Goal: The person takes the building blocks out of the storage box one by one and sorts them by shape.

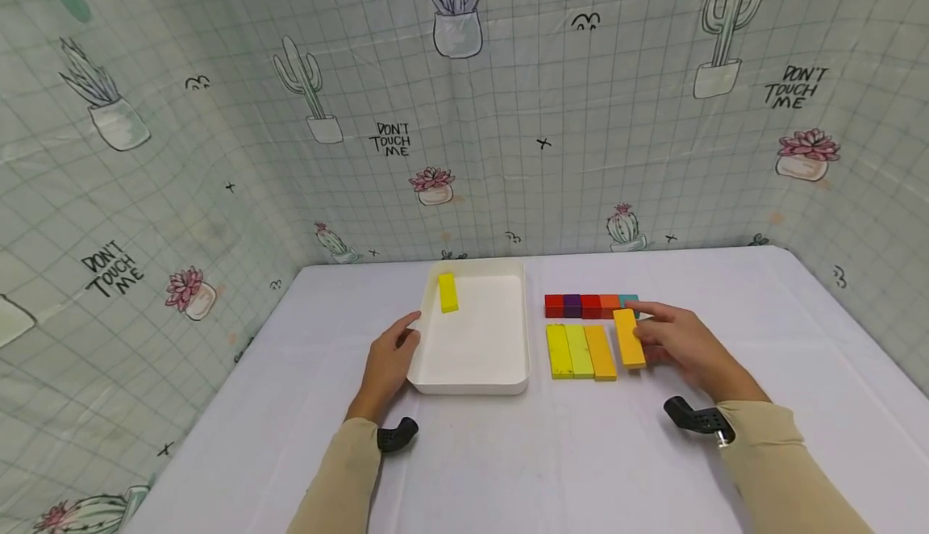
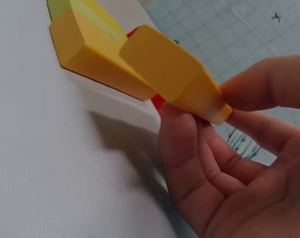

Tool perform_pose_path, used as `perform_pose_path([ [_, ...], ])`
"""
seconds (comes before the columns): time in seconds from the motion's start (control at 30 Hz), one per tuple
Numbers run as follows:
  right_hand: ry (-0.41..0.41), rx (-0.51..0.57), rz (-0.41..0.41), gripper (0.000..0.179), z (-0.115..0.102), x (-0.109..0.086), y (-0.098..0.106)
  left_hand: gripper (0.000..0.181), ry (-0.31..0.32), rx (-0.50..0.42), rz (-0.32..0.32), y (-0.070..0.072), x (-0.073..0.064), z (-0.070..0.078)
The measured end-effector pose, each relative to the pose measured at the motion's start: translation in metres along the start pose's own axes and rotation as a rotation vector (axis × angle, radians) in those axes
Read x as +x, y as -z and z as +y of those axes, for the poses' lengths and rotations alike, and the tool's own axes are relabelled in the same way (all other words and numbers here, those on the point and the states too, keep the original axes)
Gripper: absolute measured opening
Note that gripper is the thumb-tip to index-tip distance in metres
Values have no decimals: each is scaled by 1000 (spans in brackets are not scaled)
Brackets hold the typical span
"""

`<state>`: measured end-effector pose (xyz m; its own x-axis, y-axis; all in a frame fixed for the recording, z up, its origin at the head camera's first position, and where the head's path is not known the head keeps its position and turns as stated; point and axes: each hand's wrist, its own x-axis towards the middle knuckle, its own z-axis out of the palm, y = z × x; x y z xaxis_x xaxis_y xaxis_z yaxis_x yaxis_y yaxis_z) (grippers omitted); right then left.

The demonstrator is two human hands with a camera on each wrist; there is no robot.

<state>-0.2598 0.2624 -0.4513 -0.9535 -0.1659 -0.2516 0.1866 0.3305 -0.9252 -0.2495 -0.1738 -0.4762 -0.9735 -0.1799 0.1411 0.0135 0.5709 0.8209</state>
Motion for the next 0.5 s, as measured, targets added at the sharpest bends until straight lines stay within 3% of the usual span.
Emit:
perform_pose_path([
  [0.5,1,-161,-4,62,1,-2,-9,41,-8,4,-5,2,-2,2],
])
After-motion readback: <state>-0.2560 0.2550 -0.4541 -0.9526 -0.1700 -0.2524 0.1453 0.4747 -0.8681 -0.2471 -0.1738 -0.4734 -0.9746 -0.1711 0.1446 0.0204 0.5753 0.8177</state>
